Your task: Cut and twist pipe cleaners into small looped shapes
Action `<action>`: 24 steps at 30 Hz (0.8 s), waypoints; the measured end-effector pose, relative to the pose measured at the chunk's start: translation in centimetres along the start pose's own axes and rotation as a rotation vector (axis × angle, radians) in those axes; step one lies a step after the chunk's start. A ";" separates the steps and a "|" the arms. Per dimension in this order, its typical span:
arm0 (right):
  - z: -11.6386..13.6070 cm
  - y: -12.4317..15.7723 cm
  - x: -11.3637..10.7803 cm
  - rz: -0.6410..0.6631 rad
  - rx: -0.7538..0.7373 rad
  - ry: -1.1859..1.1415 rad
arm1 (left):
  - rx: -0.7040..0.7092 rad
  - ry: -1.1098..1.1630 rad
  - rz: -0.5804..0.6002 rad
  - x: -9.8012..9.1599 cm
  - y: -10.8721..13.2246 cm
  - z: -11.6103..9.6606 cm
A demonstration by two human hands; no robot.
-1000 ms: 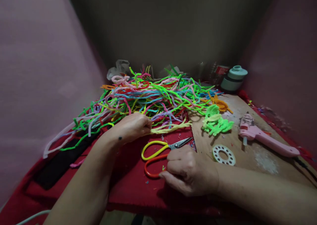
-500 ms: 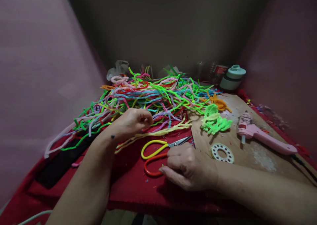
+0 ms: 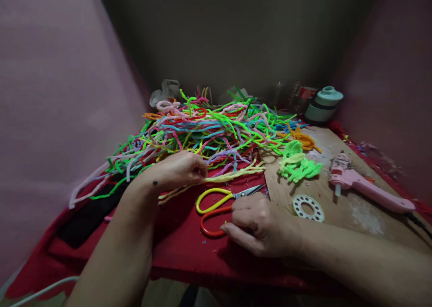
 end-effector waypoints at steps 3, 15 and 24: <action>0.0 0.0 0.0 -0.001 -0.004 -0.004 | -0.014 -0.024 -0.040 0.0 -0.3 0.0; -1.6 -0.5 -0.3 -0.078 0.372 -0.457 | 0.016 0.600 -0.403 -2.3 1.8 -1.3; -4.3 -0.9 1.0 -0.347 0.767 -1.295 | 0.211 0.525 -0.094 0.7 0.0 -4.8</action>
Point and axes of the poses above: each hand's wrist, its own y-axis away from the middle knuckle, its own x-axis out of the palm, z = x × y, the point moved 4 cm from there along -y, towards the middle knuckle, and after that the axes turned 14 degrees about y, right-handed, at the moved point
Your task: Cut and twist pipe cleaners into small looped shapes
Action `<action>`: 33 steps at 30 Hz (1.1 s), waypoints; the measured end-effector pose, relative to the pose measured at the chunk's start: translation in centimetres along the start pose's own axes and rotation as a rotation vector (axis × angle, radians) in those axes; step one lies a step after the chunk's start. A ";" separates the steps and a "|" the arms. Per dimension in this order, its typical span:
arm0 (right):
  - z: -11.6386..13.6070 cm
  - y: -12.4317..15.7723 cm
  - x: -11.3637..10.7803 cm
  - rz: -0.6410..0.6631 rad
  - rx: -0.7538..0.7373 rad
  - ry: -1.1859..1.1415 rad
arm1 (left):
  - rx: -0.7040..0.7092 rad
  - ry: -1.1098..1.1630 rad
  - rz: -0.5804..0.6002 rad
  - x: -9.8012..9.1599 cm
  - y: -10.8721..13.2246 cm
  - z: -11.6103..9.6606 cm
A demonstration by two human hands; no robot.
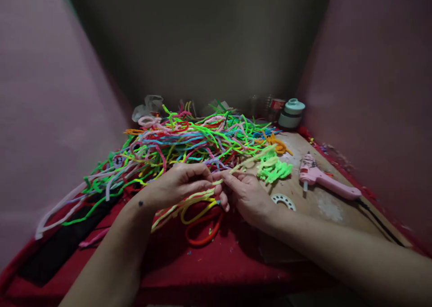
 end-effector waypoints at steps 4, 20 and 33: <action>-0.2 -0.3 -0.9 -0.090 0.039 -0.068 | -0.054 -0.084 0.011 -0.7 0.0 0.6; -0.1 -0.7 -2.7 -0.248 0.087 0.013 | -0.137 0.220 -0.592 -6.0 2.2 2.3; 0.4 -0.5 -2.0 -0.204 0.083 -0.020 | 0.233 0.873 -0.852 -5.3 1.1 2.6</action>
Point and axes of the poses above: each hand's wrist, its own y-axis away from the middle knuckle, its own x-axis out of the palm, z = x × y, the point moved 4 cm from there along -y, towards the middle knuckle, and after that the axes turned 14 degrees about y, right-handed, at the moved point
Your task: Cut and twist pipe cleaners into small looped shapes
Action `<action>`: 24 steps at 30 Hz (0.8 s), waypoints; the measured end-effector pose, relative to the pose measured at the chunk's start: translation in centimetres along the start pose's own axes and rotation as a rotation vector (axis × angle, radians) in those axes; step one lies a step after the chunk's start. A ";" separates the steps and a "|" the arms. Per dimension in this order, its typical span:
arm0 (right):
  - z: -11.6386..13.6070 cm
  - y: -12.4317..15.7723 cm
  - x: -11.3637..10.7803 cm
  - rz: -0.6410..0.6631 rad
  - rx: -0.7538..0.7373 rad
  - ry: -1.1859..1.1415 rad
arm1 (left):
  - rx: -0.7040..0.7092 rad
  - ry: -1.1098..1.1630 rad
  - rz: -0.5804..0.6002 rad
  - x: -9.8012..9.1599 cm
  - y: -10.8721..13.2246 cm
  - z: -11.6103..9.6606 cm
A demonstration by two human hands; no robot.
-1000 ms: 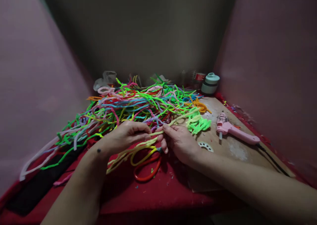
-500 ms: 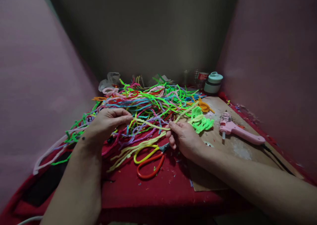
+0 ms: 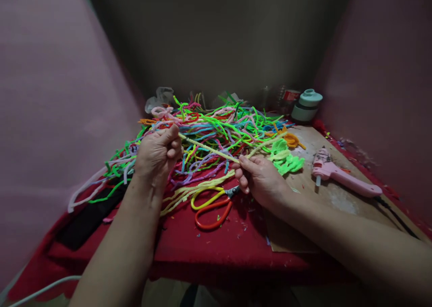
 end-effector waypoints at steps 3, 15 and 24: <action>0.2 -0.1 -0.2 -0.010 0.008 0.000 | 0.023 0.051 0.007 0.2 0.1 0.1; 0.5 -0.2 -0.6 -0.063 -0.031 -0.028 | -0.057 0.261 0.180 1.3 0.7 0.4; -0.5 -0.3 -0.2 -0.026 0.027 -0.003 | -0.119 0.241 0.123 2.0 1.5 0.5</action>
Point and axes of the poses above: each hand's wrist, its own y-axis away from the middle knuckle, its own x-axis out of the palm, z = x × y, the point moved 4 cm from there along -y, towards the middle knuckle, and after that the axes turned 14 degrees about y, right-handed, at the moved point
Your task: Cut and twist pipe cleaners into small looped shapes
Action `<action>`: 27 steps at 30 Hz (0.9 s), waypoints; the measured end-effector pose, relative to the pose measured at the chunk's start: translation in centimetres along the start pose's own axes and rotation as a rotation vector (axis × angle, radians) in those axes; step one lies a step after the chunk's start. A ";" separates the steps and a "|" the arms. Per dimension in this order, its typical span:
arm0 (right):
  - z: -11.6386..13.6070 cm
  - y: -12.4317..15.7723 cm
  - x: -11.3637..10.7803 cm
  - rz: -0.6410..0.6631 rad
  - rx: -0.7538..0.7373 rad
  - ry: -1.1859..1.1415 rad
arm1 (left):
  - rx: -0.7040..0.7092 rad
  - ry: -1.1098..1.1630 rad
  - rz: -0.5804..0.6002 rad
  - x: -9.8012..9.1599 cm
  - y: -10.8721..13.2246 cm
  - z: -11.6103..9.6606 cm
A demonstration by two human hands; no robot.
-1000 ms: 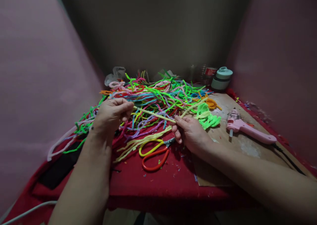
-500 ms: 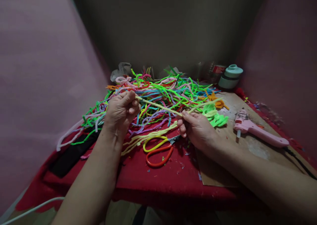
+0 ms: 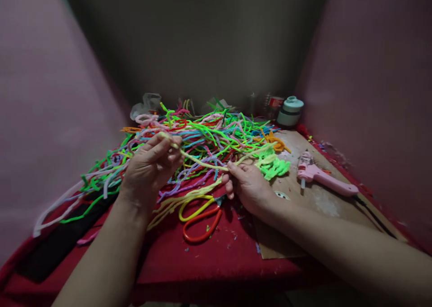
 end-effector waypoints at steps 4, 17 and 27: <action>0.0 0.1 0.2 0.017 0.041 -0.101 | -0.016 0.099 0.056 1.0 0.4 -0.3; -0.5 -0.1 0.4 -0.018 0.118 -0.050 | 0.201 0.031 0.051 0.5 0.0 -2.2; -0.9 0.5 1.1 0.138 0.085 0.014 | 0.111 -0.092 -0.078 0.1 -0.4 -1.6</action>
Point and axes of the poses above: each hand's wrist, its own y-axis away from the middle knuckle, its own x-axis out of the palm, z = x × y, the point moved 4 cm from there along -y, towards the middle knuckle, and after that the axes turned 14 degrees about y, right-handed, at the moved point
